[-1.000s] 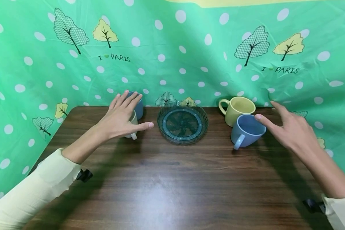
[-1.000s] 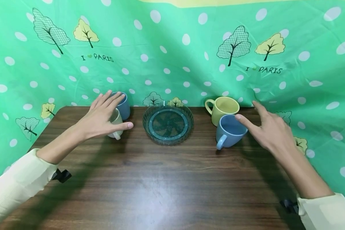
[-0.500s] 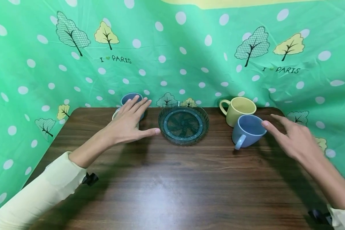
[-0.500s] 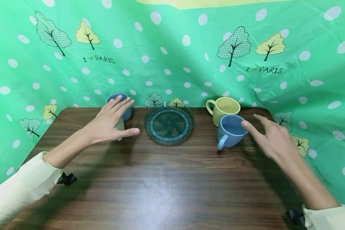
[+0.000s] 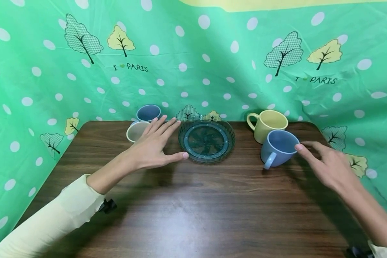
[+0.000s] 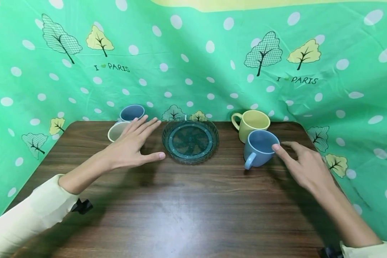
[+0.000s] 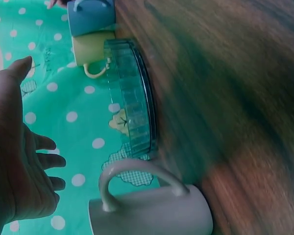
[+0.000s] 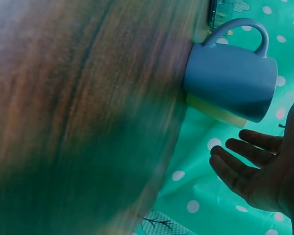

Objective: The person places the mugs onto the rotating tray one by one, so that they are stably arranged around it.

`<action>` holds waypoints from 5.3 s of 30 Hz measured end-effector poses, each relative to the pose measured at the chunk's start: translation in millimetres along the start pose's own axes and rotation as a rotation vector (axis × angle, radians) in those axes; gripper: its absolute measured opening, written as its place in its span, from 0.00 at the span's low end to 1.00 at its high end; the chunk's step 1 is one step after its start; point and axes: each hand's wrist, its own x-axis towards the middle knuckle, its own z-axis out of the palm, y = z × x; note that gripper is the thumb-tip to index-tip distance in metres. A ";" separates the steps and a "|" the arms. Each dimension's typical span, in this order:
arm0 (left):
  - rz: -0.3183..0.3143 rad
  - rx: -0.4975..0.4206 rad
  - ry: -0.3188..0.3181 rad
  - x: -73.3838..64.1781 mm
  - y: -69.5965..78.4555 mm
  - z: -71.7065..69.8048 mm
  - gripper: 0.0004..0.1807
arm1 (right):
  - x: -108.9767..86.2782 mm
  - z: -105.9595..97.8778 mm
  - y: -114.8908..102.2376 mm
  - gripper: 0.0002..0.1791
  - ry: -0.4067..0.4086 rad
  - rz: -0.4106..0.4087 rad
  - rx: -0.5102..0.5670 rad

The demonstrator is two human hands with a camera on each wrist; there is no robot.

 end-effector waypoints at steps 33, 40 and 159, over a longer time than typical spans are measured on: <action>0.128 -0.093 -0.060 -1.8 7.3 42.7 0.44 | -17.3 18.4 8.1 0.33 -0.026 -0.085 0.037; 0.133 -0.109 -0.065 -2.8 4.9 46.0 0.42 | -19.3 18.9 10.1 0.35 -0.083 -0.058 0.047; 0.193 -0.074 -0.224 -12.5 3.8 70.1 0.38 | -40.8 74.0 -64.9 0.20 -0.103 0.080 0.965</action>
